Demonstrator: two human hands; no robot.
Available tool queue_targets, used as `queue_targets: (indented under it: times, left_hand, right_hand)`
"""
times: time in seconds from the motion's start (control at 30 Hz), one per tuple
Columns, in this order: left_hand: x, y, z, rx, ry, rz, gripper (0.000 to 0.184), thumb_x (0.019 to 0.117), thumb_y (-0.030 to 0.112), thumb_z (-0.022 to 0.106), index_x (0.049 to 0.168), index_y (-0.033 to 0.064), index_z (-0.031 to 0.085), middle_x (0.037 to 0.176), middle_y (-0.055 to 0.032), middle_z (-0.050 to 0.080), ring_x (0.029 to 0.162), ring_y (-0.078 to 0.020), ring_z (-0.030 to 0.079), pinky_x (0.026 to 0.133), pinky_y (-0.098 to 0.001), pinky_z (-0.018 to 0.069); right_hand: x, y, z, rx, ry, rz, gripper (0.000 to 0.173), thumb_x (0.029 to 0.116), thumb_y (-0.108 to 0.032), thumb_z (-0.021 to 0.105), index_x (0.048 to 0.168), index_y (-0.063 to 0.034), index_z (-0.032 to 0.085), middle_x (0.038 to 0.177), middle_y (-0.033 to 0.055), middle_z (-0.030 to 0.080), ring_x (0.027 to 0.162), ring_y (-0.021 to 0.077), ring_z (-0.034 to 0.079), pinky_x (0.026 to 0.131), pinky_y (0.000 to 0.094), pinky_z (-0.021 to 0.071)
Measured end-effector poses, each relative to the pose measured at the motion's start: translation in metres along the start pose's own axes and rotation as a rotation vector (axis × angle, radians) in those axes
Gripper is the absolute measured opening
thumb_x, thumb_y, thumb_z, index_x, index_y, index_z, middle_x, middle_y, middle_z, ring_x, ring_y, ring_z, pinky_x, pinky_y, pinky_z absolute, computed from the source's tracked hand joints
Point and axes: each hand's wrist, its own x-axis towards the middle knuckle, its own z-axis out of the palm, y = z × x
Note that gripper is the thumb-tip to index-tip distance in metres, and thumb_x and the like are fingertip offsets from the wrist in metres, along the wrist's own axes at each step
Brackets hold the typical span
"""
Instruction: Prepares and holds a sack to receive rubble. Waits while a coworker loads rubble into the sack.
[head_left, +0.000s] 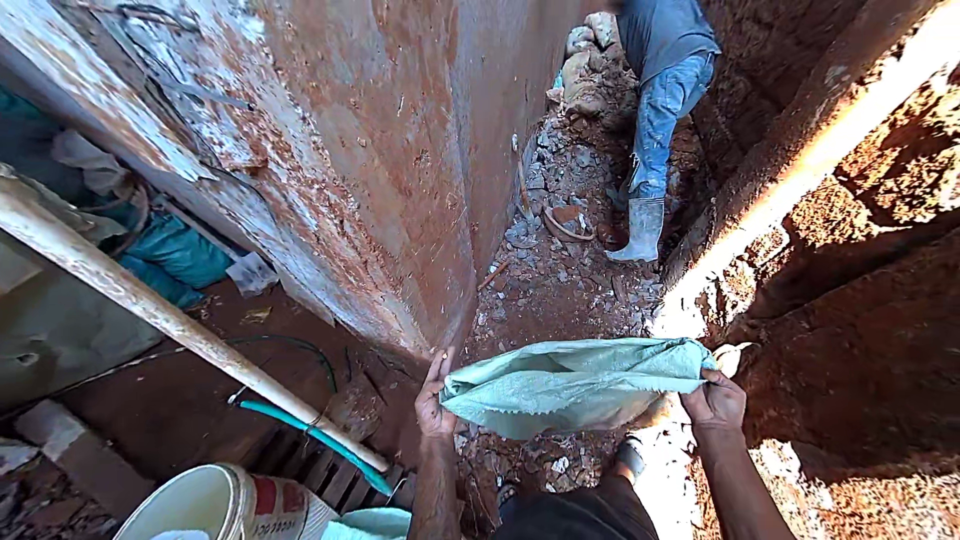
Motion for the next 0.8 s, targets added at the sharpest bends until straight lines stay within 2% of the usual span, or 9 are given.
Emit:
queue_targets:
  times: [0.07, 0.17, 0.23, 0.33, 0.43, 0.5, 0.57, 0.73, 0.8]
  left_hand:
    - [-0.007, 0.004, -0.001, 0.136, -0.003, -0.141, 0.057, 0.0819, 0.000, 0.042, 0.137, 0.0020, 0.053, 0.129, -0.0109, 0.070, 0.110, -0.0186, 0.072, 0.082, -0.0328, 0.0614]
    - [-0.017, 0.007, -0.003, 0.555, 0.037, -0.287, 0.069, 0.0791, -0.003, 0.049, 0.148, -0.0002, 0.043, 0.136, -0.0140, 0.063, 0.110, -0.0169, 0.067, 0.087, -0.0343, 0.0577]
    - [-0.020, 0.001, -0.011, 0.783, 0.039, -0.352, 0.075, 0.0786, -0.006, 0.053, 0.152, -0.0024, 0.039, 0.147, -0.0196, 0.053, 0.121, -0.0212, 0.060, 0.096, -0.0375, 0.0534]
    - [-0.025, -0.010, -0.012, 1.154, 0.075, -0.422, 0.066, 0.0907, -0.007, 0.059, 0.154, -0.0019, 0.040, 0.152, -0.0239, 0.048, 0.136, -0.0293, 0.053, 0.111, -0.0432, 0.0447]
    - [-0.031, -0.038, -0.034, 1.320, 0.185, -0.526, 0.046, 0.0994, 0.004, 0.059, 0.145, -0.0018, 0.052, 0.136, -0.0253, 0.060, 0.119, -0.0330, 0.062, 0.100, -0.0484, 0.0509]
    - [-0.036, -0.060, -0.049, 1.288, 0.314, -0.606, 0.036, 0.1045, 0.014, 0.054, 0.136, -0.0040, 0.057, 0.126, -0.0285, 0.062, 0.107, -0.0373, 0.064, 0.089, -0.0534, 0.0542]
    - [-0.042, -0.077, -0.051, 1.117, 0.444, -0.578, 0.035, 0.1068, 0.015, 0.052, 0.133, -0.0083, 0.057, 0.123, -0.0300, 0.062, 0.105, -0.0374, 0.065, 0.088, -0.0527, 0.0556]
    - [-0.043, -0.085, -0.032, 0.290, 0.628, -0.154, 0.026, 0.1052, 0.003, 0.043, 0.130, -0.0006, 0.049, 0.109, -0.0104, 0.060, 0.089, -0.0133, 0.060, 0.078, -0.0299, 0.0543]
    - [-0.036, -0.068, -0.030, 0.118, 0.624, 0.012, 0.028, 0.1058, 0.000, 0.035, 0.133, -0.0015, 0.044, 0.112, -0.0093, 0.058, 0.094, -0.0120, 0.060, 0.084, -0.0290, 0.0543]
  right_hand:
    - [0.002, -0.008, 0.013, 0.008, -0.070, -0.023, 0.030, 0.0911, 0.001, 0.032, 0.098, -0.0077, 0.060, 0.090, 0.0047, 0.074, 0.086, 0.0135, 0.073, 0.078, 0.0343, 0.0630]
    - [0.000, -0.012, 0.025, 0.007, -0.188, -0.009, 0.032, 0.0906, 0.001, 0.032, 0.097, -0.0093, 0.061, 0.090, 0.0037, 0.075, 0.086, 0.0120, 0.073, 0.078, 0.0328, 0.0631]
    - [-0.001, -0.010, 0.028, 0.033, -0.226, -0.005, 0.031, 0.0901, 0.000, 0.033, 0.095, -0.0092, 0.063, 0.089, 0.0040, 0.075, 0.084, 0.0125, 0.074, 0.076, 0.0327, 0.0632]
    - [0.001, -0.006, 0.036, 0.066, -0.240, 0.002, 0.030, 0.0895, 0.000, 0.036, 0.092, -0.0084, 0.065, 0.087, 0.0054, 0.075, 0.083, 0.0142, 0.074, 0.076, 0.0346, 0.0634]
    - [-0.002, 0.002, 0.039, 0.063, -0.182, 0.005, 0.032, 0.0930, -0.003, 0.031, 0.092, -0.0078, 0.063, 0.086, 0.0057, 0.075, 0.082, 0.0147, 0.074, 0.074, 0.0352, 0.0632]
    - [-0.002, 0.007, 0.037, 0.062, -0.152, 0.035, 0.034, 0.0962, -0.007, 0.030, 0.094, -0.0070, 0.064, 0.087, 0.0063, 0.075, 0.083, 0.0154, 0.074, 0.075, 0.0361, 0.0633]
    - [0.000, 0.009, 0.030, 0.068, -0.152, 0.073, 0.032, 0.0967, -0.009, 0.034, 0.096, -0.0058, 0.065, 0.090, 0.0086, 0.075, 0.085, 0.0176, 0.075, 0.076, 0.0380, 0.0638]
    - [0.004, -0.002, 0.004, -0.018, -0.028, 0.203, 0.026, 0.0961, -0.008, 0.036, 0.103, -0.0054, 0.062, 0.093, 0.0101, 0.074, 0.087, 0.0197, 0.074, 0.077, 0.0396, 0.0634]
    - [0.005, -0.007, -0.013, -0.033, 0.075, 0.218, 0.031, 0.1000, -0.012, 0.032, 0.101, -0.0051, 0.062, 0.090, 0.0100, 0.073, 0.084, 0.0199, 0.074, 0.075, 0.0405, 0.0634]
